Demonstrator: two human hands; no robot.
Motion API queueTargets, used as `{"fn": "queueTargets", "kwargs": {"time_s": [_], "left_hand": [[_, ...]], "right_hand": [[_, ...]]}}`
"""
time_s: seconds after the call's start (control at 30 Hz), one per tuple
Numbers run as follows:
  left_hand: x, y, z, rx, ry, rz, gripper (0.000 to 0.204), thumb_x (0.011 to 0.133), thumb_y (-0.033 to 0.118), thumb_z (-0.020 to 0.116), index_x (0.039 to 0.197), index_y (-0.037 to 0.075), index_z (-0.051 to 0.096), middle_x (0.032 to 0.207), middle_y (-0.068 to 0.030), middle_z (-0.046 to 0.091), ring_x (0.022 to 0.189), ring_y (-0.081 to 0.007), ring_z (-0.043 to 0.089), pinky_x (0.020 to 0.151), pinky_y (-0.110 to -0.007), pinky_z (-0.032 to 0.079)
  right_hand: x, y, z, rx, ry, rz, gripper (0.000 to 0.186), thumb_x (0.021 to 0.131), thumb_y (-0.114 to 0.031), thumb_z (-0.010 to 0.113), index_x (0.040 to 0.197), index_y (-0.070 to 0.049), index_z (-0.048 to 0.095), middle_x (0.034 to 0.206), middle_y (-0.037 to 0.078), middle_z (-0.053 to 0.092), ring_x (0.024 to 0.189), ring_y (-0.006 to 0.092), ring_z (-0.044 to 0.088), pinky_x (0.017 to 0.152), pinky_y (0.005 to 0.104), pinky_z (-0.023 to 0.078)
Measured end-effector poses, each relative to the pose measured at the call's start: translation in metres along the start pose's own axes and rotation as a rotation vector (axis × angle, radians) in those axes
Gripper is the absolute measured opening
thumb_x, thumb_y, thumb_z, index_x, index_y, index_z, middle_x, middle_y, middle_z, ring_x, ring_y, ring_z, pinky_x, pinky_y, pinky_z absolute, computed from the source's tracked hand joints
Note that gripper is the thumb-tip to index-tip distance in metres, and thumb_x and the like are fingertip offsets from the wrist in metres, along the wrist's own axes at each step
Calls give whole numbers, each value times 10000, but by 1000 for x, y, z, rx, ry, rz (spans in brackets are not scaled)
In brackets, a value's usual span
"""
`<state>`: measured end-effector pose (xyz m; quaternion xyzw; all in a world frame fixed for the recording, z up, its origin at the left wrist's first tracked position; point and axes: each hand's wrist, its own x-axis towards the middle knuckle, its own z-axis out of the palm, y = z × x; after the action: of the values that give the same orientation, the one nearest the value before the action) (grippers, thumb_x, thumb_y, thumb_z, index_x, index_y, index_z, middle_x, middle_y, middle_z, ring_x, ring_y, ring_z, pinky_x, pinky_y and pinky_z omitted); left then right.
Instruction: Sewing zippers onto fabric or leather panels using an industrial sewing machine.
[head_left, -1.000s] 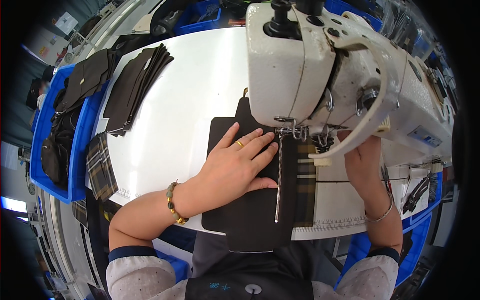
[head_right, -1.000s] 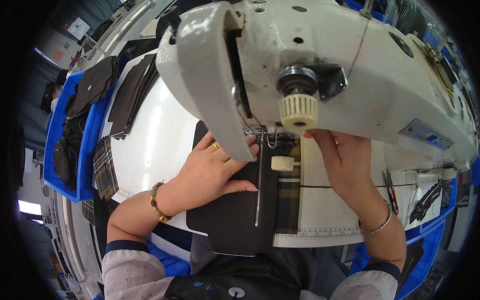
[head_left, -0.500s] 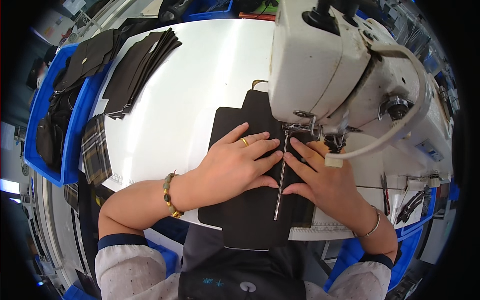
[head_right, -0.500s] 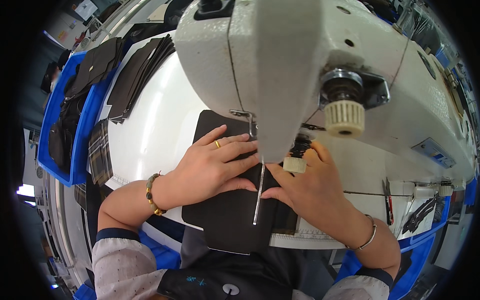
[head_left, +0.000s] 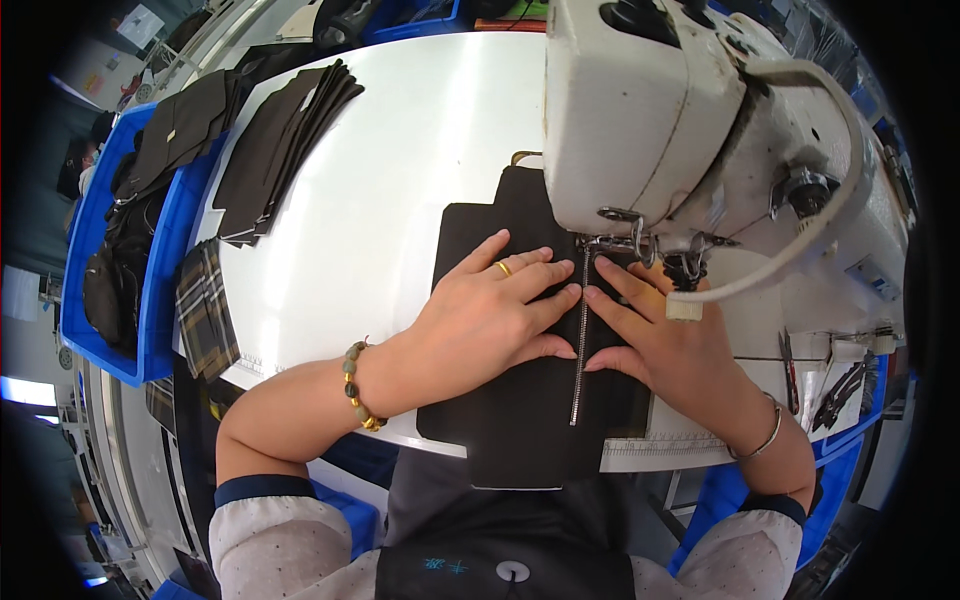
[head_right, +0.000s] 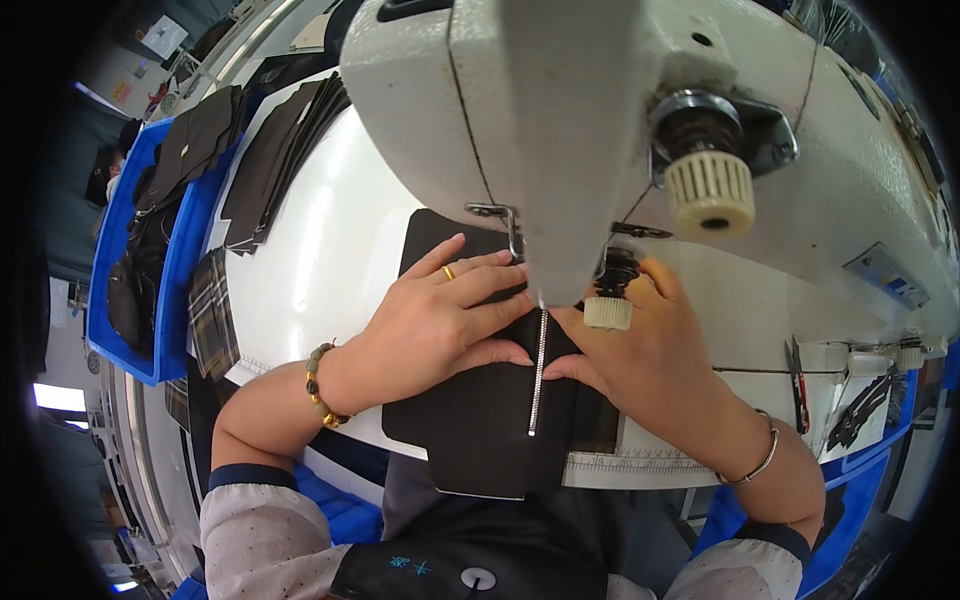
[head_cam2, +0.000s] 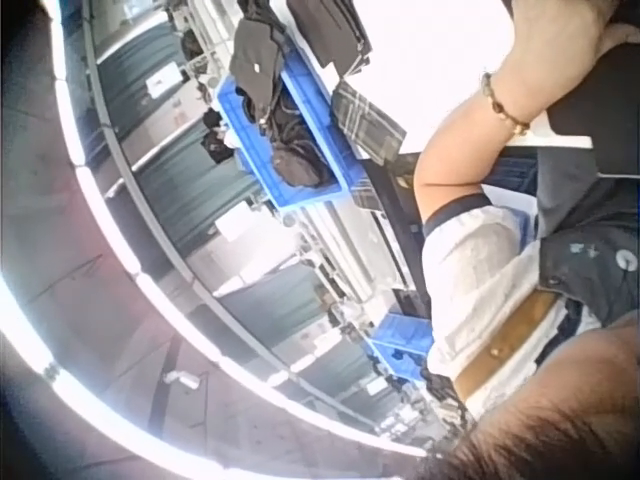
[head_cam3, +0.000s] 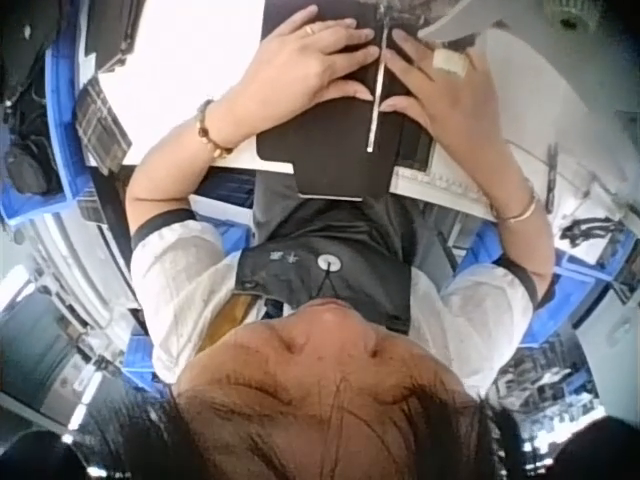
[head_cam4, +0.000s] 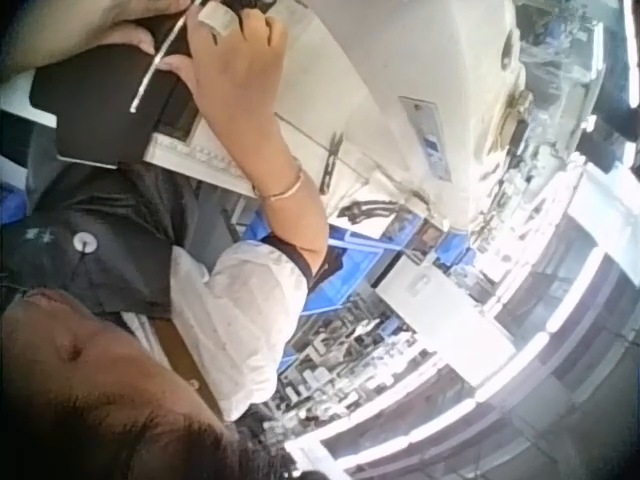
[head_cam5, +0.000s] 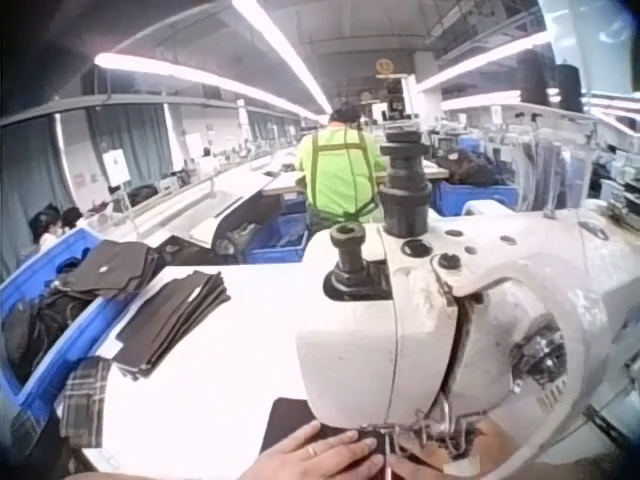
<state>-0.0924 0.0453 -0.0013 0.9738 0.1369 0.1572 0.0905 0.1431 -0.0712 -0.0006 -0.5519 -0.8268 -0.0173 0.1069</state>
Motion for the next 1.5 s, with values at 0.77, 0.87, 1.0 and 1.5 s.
{"fn": "queueTargets", "kwargs": {"time_s": [0.77,0.87,1.0,1.5], "left_hand": [[5,-2,-5,3,29,-20,600,813,467,775,1263,74,718,1320,-100,692,1225,-302,635,1087,-433,459],[1,-3,-6,3,14,-13,673,800,506,773,1298,60,695,1340,-111,671,1247,-303,625,1108,-460,444],[-16,22,-9,10,-76,-9,760,793,541,767,1363,54,643,1383,-108,618,1293,-300,601,1137,-524,414],[1,3,-10,21,-85,-16,725,737,526,793,1292,69,701,1394,-71,634,1255,-265,612,1164,-508,385]], "right_hand": [[14,1,5,-132,218,12,663,736,-559,786,1233,-124,733,704,11,508,722,218,522,826,390,436],[14,-8,-4,-149,187,5,695,717,-557,799,1218,-82,721,775,31,553,750,227,536,812,386,430],[-6,-26,-19,-24,85,-64,779,686,-538,816,1258,-26,684,1153,132,644,983,279,597,934,438,465],[1,-19,-1,48,71,-5,824,678,-532,828,1314,-33,672,1330,154,653,1121,306,604,1093,504,442]]}}
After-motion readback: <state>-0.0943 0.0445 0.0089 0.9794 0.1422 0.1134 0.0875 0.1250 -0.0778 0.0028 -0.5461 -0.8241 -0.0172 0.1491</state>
